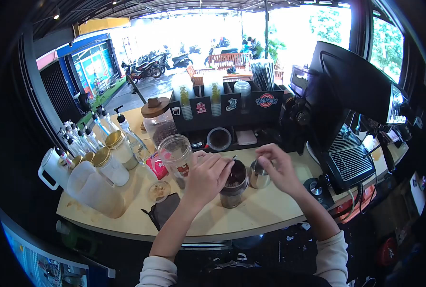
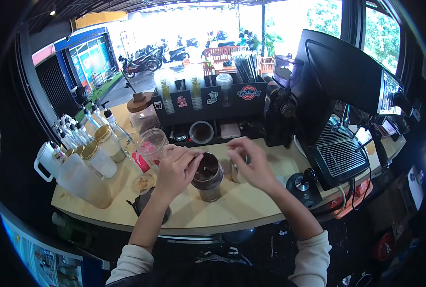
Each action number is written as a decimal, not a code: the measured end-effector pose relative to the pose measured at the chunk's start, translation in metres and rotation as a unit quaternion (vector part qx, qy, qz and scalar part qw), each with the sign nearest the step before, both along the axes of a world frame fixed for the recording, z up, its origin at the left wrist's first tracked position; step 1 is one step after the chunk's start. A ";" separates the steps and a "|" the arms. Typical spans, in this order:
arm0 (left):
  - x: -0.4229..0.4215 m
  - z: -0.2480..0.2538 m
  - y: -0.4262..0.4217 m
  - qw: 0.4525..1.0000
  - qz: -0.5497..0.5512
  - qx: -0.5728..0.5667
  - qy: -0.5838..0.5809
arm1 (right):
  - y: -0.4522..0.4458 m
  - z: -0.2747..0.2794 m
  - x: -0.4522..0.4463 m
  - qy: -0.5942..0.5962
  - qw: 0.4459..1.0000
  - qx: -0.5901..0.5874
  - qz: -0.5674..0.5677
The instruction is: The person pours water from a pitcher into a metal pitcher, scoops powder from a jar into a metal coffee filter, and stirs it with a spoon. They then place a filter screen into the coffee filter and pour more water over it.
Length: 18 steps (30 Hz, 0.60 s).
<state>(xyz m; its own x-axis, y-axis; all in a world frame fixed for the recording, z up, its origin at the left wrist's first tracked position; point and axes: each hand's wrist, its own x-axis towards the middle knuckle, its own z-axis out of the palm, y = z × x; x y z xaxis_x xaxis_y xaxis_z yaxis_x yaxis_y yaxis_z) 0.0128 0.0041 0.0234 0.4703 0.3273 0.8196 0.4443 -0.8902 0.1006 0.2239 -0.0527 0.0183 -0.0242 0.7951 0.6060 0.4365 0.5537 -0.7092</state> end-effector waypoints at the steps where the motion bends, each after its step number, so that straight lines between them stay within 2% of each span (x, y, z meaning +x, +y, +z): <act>1: -0.002 -0.001 0.001 1.000 0.003 0.008 -0.018 | 0.004 -0.011 0.014 0.006 0.998 -0.005 -0.060; 2: -0.003 -0.002 0.002 0.999 0.007 0.016 -0.037 | 0.011 -0.028 0.030 0.005 0.998 -0.004 -0.061; 4: -0.007 0.004 -0.001 0.999 0.008 0.017 -0.048 | 0.024 -0.071 0.065 -0.109 0.972 0.013 -0.208; 5: -0.009 0.007 -0.003 0.998 0.011 0.016 -0.059 | 0.026 -0.089 0.078 -0.108 0.972 0.015 -0.208; 7: -0.015 0.009 -0.004 0.998 0.019 0.004 -0.067 | 0.026 -0.114 0.091 -0.091 0.968 -0.151 -0.179; 8: -0.017 0.009 -0.004 0.997 0.027 -0.012 -0.074 | 0.026 -0.125 0.090 -0.092 0.969 -0.147 -0.177; 10: -0.019 0.010 -0.005 0.995 0.030 -0.022 -0.092 | 0.023 -0.138 0.082 0.014 0.974 -0.159 -0.162; 11: -0.019 0.011 -0.005 0.993 0.032 -0.037 -0.108 | 0.023 -0.145 0.081 0.014 0.974 -0.157 -0.163; 13: -0.017 0.009 -0.006 0.991 0.029 -0.045 -0.126 | 0.023 -0.153 0.078 0.137 0.971 -0.158 -0.117; 18: -0.015 0.002 -0.003 0.984 0.024 -0.047 -0.168 | 0.016 -0.154 0.066 0.219 0.961 -0.142 -0.095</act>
<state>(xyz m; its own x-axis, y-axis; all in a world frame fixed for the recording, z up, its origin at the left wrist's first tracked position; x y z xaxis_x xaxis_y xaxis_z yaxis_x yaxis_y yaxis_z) -0.0023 0.0007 0.0256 0.1598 0.4248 0.8911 0.4127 -0.8487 0.3306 0.2898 -0.0366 -0.1362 0.3459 0.8946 0.2830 0.1359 0.2506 -0.9585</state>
